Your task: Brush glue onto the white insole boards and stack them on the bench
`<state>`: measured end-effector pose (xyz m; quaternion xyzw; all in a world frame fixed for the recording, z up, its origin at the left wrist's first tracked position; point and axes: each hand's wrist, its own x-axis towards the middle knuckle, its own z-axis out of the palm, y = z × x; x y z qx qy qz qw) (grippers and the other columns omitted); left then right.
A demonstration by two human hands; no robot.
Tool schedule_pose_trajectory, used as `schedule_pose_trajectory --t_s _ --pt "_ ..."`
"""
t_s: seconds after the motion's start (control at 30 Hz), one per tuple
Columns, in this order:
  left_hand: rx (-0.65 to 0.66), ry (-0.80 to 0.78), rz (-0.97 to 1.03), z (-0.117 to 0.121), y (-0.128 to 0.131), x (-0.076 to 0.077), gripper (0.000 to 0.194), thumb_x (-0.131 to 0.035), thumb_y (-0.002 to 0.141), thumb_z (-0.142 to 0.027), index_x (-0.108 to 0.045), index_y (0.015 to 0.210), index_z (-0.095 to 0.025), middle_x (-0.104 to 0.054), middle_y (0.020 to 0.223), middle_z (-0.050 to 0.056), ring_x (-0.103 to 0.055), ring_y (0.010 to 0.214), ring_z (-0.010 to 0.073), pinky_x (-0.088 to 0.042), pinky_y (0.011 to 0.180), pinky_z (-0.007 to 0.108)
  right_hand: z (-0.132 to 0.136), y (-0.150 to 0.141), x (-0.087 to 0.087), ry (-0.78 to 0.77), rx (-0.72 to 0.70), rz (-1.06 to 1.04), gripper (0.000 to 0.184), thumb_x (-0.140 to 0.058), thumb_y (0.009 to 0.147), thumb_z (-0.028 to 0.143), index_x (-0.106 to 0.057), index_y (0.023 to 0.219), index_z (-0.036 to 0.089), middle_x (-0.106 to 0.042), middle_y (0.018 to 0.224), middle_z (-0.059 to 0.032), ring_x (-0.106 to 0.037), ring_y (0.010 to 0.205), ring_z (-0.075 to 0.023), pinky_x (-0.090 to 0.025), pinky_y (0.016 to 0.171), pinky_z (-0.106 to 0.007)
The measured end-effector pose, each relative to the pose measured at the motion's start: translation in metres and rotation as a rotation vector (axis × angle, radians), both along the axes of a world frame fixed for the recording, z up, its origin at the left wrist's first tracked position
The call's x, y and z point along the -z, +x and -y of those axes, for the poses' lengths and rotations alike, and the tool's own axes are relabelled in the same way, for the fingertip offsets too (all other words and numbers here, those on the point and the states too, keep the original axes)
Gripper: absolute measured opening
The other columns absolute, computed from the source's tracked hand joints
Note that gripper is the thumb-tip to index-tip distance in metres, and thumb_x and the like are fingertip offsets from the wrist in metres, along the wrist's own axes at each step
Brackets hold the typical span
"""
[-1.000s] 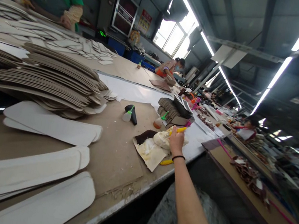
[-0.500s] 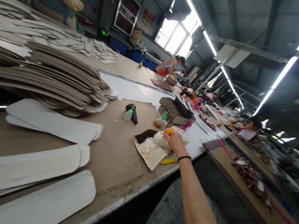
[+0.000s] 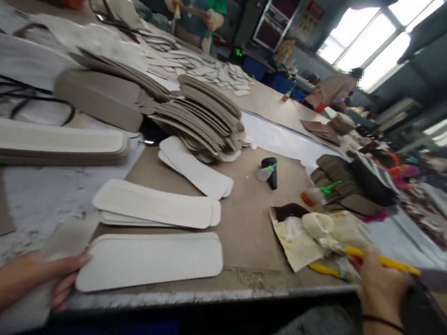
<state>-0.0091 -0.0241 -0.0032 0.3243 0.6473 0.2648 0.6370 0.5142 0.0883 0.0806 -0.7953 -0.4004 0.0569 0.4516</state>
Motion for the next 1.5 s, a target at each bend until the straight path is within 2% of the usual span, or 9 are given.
schedule_pose_trajectory --t_s 0.03,0.07,0.13,0.2,0.33,0.47,0.63,1.07,1.5 --pt "-0.004 -0.02 0.062 0.005 -0.002 -0.002 0.052 -0.055 0.079 -0.061 -0.055 0.049 -0.018 -0.061 0.05 0.003 -0.057 0.054 0.0162 -0.048 0.063 0.029 0.004 -0.009 0.006 0.109 0.121 -0.143 0.032 -0.06 0.067 0.058 -0.05 0.066 0.028 -0.06 0.072 -0.0147 -0.066 0.076 -0.0334 -0.05 0.066 -0.056" --pt "-0.019 -0.036 0.113 0.008 -0.003 -0.005 0.053 -0.058 0.075 -0.062 -0.053 0.046 -0.019 -0.06 0.048 0.004 -0.055 0.052 0.0156 -0.046 0.06 0.027 0.01 -0.022 0.012 0.155 0.13 -0.28 0.034 -0.071 0.059 0.053 -0.05 0.063 0.027 -0.06 0.074 -0.0122 -0.066 0.074 -0.0302 -0.053 0.066 -0.052" --pt "-0.071 -0.073 0.173 0.008 0.0 -0.012 0.05 -0.068 0.064 -0.062 -0.053 0.045 -0.018 -0.059 0.046 0.003 -0.052 0.049 0.0138 -0.043 0.055 0.025 0.028 -0.063 0.024 0.128 -0.069 -0.546 0.035 -0.084 0.048 0.043 -0.059 0.064 0.022 -0.062 0.078 -0.0078 -0.065 0.071 -0.0223 -0.058 0.066 -0.04" --pt "-0.118 -0.109 0.204 0.006 0.003 -0.017 0.046 -0.076 0.054 -0.058 -0.053 0.045 -0.018 -0.056 0.044 0.001 -0.049 0.046 0.0123 -0.042 0.051 0.024 0.05 -0.12 0.033 0.073 -0.264 -0.714 0.039 -0.088 0.047 0.043 -0.067 0.071 0.02 -0.065 0.081 -0.0049 -0.065 0.07 -0.0178 -0.059 0.062 -0.03" --pt "-0.112 -0.125 0.214 0.003 0.004 -0.018 0.042 -0.078 0.052 -0.053 -0.055 0.048 -0.017 -0.057 0.046 0.001 -0.05 0.046 0.0119 -0.042 0.049 0.022 0.083 -0.239 0.044 -0.073 -0.562 -0.874 0.036 -0.083 0.064 0.047 -0.07 0.076 0.015 -0.066 0.081 -0.0032 -0.066 0.069 -0.0146 -0.059 0.062 -0.023" --pt "-0.076 -0.124 0.193 0.003 0.001 -0.017 0.041 -0.076 0.055 -0.051 -0.058 0.048 -0.015 -0.062 0.048 0.004 -0.051 0.045 0.0113 -0.041 0.049 0.021 0.093 -0.299 0.056 -0.122 -0.805 -0.847 0.032 -0.072 0.079 0.047 -0.069 0.082 0.016 -0.064 0.085 -0.003 -0.066 0.07 -0.0138 -0.057 0.064 -0.023" --pt "-0.082 -0.123 0.197 0.002 0.002 -0.021 0.039 -0.076 0.05 -0.05 -0.056 0.046 -0.017 -0.061 0.046 0.003 -0.052 0.045 0.0122 -0.042 0.048 0.022 0.094 -0.305 0.065 -0.155 -0.842 -0.719 0.03 -0.066 0.085 0.045 -0.067 0.084 0.016 -0.062 0.086 -0.0027 -0.066 0.073 -0.0141 -0.056 0.067 -0.024" --pt "-0.033 -0.108 0.168 0.001 0.001 -0.021 0.038 -0.068 0.051 -0.052 -0.057 0.045 -0.017 -0.061 0.047 0.005 -0.052 0.044 0.0131 -0.04 0.048 0.024 0.1 -0.323 0.054 -0.102 -0.804 -0.546 0.031 -0.062 0.086 0.046 -0.064 0.08 0.015 -0.062 0.077 -0.003 -0.065 0.065 -0.0151 -0.056 0.061 -0.025" --pt "-0.051 -0.058 0.114 0.009 0.0 -0.014 0.041 -0.067 0.063 -0.054 -0.057 0.045 -0.018 -0.061 0.046 0.003 -0.052 0.046 0.0131 -0.041 0.05 0.022 0.102 -0.256 0.059 0.003 -0.647 0.075 0.022 -0.053 0.092 0.035 -0.063 0.086 0.017 -0.065 0.079 -0.0071 -0.066 0.077 -0.022 -0.054 0.07 -0.035"
